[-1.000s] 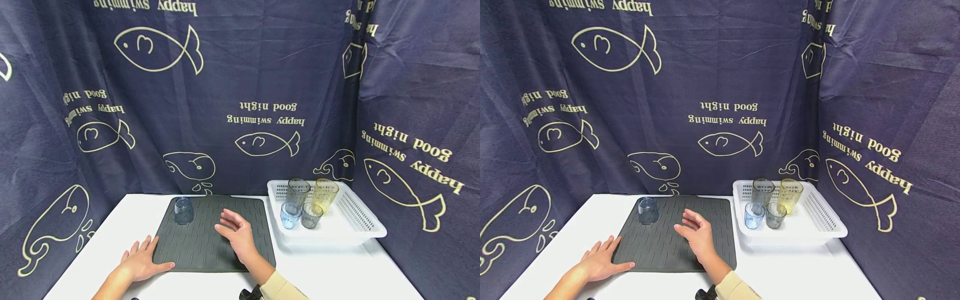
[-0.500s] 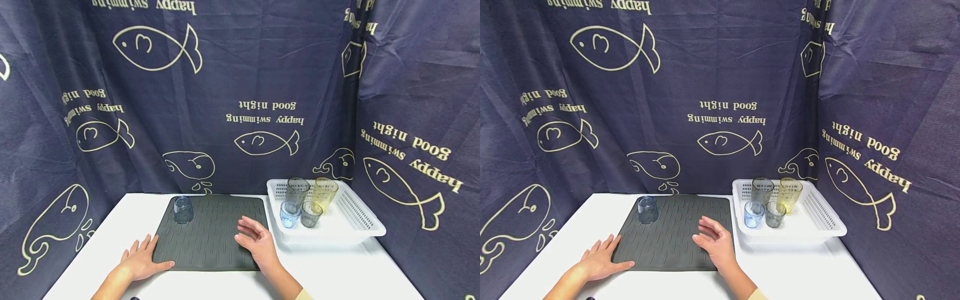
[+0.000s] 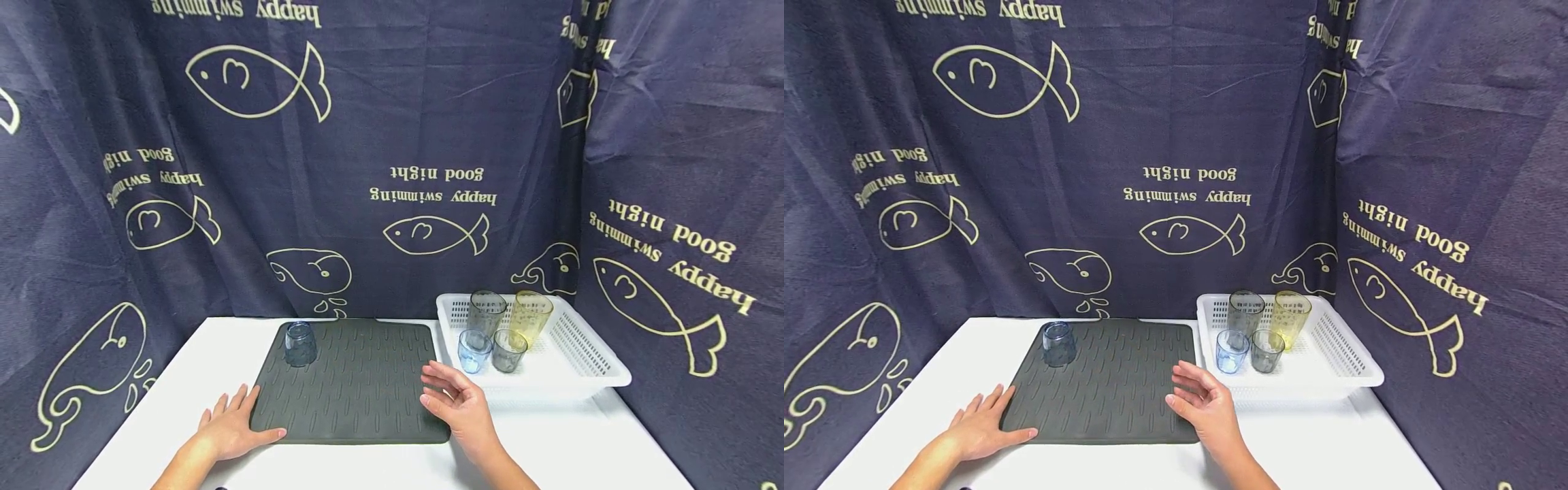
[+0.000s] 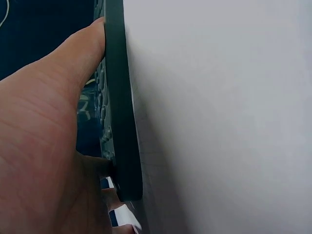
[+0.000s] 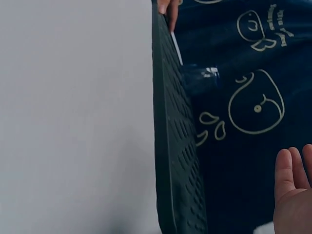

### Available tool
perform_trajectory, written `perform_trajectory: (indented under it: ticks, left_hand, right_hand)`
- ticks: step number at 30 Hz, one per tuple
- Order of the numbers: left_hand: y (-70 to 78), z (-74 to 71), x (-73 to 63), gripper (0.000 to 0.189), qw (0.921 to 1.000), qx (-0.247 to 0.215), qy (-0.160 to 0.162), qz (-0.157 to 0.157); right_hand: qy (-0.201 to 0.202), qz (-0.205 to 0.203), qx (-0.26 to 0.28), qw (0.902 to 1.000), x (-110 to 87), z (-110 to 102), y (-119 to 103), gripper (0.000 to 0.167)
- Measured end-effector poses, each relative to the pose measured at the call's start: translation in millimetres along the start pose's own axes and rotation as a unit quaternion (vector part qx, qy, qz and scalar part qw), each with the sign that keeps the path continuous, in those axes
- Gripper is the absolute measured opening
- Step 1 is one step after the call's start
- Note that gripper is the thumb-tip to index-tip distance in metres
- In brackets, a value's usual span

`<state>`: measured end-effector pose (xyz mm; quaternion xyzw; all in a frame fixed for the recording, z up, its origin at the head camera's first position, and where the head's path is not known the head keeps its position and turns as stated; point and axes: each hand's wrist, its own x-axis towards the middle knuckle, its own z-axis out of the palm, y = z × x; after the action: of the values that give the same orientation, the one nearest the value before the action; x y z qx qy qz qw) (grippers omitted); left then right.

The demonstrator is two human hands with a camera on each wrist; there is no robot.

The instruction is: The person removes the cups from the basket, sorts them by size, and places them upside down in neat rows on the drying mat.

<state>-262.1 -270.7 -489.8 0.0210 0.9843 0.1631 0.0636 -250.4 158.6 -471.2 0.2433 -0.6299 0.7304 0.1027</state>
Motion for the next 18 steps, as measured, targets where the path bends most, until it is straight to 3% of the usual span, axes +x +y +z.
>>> perform_trajectory:
  ticks: [12, 18]
  left_hand:
    - [-1.3, 2.0, 1.1, 0.118, 1.0, 0.004, 0.002, 0.002]
    - [-0.6, 2.2, 0.3, 0.117, 0.9999, 0.01, 0.001, -0.001]
  right_hand:
    - [0.013, -0.091, -0.016, 0.9956, -3.5, -39.4, -25.5, 0.05]
    - [0.029, -0.095, -0.041, 0.9942, 0.2, -59.2, -36.6, 0.049]
